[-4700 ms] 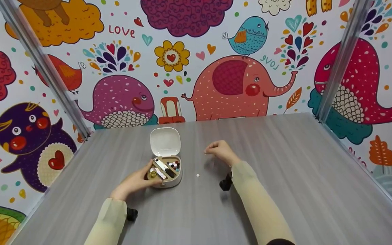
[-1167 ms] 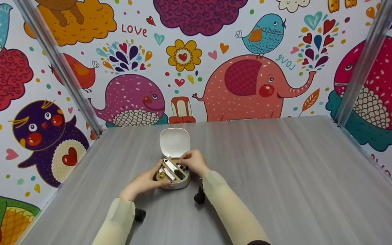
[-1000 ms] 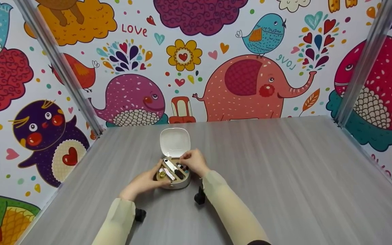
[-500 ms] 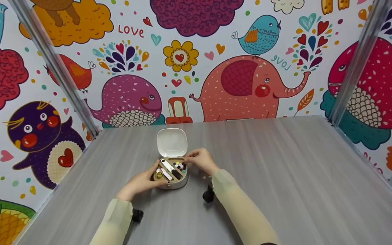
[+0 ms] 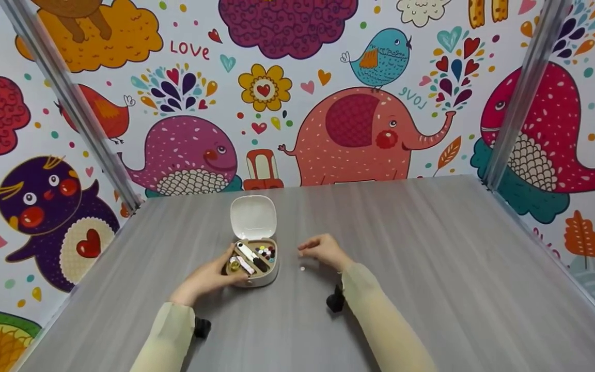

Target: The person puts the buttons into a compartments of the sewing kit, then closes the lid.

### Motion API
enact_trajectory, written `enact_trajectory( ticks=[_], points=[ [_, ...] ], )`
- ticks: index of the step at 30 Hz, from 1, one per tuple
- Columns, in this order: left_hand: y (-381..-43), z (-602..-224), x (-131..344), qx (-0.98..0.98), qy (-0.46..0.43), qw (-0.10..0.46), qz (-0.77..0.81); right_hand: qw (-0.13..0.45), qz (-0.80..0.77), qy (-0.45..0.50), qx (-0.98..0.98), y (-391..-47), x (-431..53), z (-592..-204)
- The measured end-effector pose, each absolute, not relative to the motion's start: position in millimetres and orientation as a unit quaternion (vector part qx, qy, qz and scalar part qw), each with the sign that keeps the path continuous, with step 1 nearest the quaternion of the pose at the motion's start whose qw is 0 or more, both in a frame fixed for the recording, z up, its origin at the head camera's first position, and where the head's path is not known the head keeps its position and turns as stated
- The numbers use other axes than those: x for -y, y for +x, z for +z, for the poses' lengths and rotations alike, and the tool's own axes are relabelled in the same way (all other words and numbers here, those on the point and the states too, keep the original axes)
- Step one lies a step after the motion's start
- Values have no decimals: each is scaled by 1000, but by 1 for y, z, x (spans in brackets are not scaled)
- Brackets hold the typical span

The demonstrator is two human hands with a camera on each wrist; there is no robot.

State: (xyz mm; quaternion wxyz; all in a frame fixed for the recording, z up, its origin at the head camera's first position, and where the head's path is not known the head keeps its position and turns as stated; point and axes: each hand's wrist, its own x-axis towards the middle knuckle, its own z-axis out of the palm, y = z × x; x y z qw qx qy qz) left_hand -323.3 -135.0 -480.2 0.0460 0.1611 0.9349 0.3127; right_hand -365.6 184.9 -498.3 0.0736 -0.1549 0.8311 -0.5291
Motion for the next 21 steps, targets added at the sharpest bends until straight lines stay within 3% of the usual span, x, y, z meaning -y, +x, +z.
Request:
enact_trajectory(
  ticks=[12,21],
  points=[
    [-321,-484,136,-936,154,51,312,132,-480,-194,-845,-363,-189,-503],
    [-322,-481,135,-937,159,45,308,98,-448,-222,-860,-364,-189,-504]
  ],
)
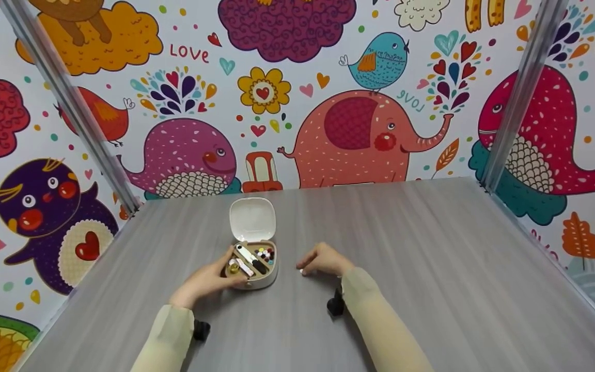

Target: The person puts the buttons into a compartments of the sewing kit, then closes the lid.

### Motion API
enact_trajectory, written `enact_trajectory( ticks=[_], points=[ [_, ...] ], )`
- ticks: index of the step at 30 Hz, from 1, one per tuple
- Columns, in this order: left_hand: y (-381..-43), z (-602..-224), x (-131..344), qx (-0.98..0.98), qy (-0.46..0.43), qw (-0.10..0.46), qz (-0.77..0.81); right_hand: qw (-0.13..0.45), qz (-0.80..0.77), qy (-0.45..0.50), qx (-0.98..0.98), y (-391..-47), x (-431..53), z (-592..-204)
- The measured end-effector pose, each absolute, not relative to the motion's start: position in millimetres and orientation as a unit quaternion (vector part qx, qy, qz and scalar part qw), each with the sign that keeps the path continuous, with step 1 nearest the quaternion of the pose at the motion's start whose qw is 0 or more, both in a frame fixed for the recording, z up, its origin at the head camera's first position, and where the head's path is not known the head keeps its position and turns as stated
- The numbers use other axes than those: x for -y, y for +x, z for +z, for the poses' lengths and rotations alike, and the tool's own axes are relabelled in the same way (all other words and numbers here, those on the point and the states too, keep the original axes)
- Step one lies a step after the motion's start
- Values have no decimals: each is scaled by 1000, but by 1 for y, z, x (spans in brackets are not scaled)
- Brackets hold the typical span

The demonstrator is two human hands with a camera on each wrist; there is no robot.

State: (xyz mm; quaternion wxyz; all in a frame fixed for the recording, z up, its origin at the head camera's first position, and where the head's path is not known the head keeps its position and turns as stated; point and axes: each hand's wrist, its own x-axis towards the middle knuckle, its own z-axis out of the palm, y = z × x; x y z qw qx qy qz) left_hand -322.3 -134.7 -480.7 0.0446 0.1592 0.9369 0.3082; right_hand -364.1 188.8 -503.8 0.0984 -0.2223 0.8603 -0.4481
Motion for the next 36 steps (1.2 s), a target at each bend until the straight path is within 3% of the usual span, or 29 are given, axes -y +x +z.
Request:
enact_trajectory(
  ticks=[36],
  points=[
    [-324,-480,135,-938,159,49,303,89,-453,-227,-858,-367,-191,-505]
  ],
)
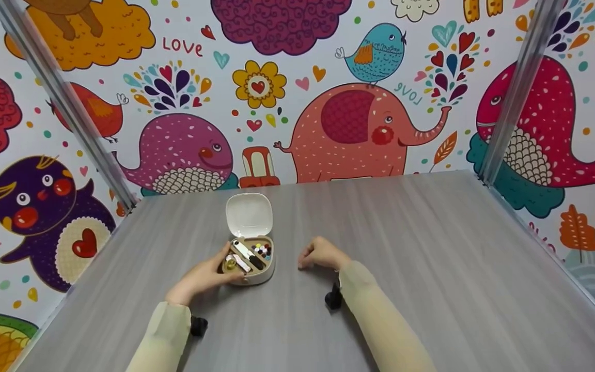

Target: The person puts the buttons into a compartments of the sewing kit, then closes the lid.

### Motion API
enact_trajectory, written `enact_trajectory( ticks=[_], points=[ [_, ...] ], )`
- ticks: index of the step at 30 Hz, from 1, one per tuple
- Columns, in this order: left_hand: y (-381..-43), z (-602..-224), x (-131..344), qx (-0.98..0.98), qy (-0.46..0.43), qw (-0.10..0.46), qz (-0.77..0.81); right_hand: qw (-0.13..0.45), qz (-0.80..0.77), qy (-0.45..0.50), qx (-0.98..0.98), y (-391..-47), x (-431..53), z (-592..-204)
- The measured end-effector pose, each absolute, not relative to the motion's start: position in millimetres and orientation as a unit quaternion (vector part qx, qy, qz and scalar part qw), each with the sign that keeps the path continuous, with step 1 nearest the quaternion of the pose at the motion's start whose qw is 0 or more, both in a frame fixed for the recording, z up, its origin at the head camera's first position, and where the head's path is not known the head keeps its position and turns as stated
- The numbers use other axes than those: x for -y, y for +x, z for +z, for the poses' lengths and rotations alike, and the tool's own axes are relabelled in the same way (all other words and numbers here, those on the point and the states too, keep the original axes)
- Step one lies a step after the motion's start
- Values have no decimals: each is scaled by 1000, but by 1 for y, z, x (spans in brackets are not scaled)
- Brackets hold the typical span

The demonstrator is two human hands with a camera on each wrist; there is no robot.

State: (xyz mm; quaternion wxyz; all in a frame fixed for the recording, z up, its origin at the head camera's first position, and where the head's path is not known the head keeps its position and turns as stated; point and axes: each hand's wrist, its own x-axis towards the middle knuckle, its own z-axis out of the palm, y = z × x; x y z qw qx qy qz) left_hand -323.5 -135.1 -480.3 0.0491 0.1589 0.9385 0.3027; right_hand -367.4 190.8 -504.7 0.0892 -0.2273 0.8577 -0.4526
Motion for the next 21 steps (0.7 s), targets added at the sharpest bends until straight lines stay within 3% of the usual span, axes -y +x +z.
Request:
enact_trajectory(
  ticks=[21],
  points=[
    [-324,-481,136,-933,162,52,318,128,-514,-153,-834,-369,-199,-487]
  ],
)
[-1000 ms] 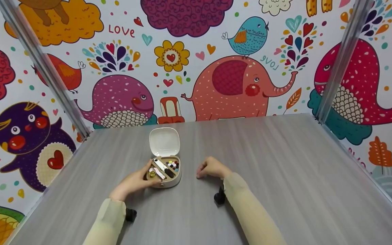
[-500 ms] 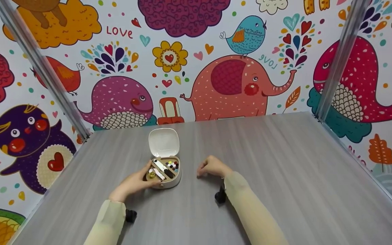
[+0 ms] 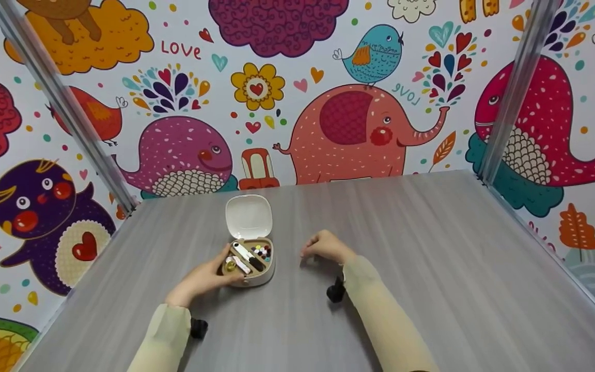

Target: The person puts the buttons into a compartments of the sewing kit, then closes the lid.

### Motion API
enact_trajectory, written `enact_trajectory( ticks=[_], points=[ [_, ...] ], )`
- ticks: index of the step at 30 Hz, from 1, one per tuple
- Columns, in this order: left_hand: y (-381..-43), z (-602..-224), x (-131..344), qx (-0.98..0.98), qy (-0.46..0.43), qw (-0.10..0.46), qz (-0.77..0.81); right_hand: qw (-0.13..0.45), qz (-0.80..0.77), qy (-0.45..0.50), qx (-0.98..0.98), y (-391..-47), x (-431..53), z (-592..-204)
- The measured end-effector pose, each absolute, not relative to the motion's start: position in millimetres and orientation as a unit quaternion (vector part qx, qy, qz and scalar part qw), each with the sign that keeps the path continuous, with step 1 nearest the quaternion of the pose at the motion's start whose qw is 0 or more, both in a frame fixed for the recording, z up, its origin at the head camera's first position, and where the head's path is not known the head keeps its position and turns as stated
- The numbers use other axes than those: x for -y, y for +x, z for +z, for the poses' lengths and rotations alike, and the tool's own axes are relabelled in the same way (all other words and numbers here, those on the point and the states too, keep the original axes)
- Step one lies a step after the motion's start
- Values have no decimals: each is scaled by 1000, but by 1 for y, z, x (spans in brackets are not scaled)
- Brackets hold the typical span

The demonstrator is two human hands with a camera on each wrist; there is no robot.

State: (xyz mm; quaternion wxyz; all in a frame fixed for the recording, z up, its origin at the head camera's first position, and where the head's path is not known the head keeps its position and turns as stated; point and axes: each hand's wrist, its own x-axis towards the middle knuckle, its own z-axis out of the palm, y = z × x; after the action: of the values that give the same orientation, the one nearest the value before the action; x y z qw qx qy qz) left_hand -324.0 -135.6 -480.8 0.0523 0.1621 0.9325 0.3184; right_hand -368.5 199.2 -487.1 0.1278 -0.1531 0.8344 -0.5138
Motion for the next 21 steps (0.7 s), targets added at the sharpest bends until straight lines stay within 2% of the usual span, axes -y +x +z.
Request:
enact_trajectory(
  ticks=[13,21],
  points=[
    [-323,-482,135,-934,167,51,311,102,-531,-169,-824,-374,-206,-475],
    [-324,-480,135,-932,164,50,319,93,-527,-177,-826,-367,-201,-450]
  ],
)
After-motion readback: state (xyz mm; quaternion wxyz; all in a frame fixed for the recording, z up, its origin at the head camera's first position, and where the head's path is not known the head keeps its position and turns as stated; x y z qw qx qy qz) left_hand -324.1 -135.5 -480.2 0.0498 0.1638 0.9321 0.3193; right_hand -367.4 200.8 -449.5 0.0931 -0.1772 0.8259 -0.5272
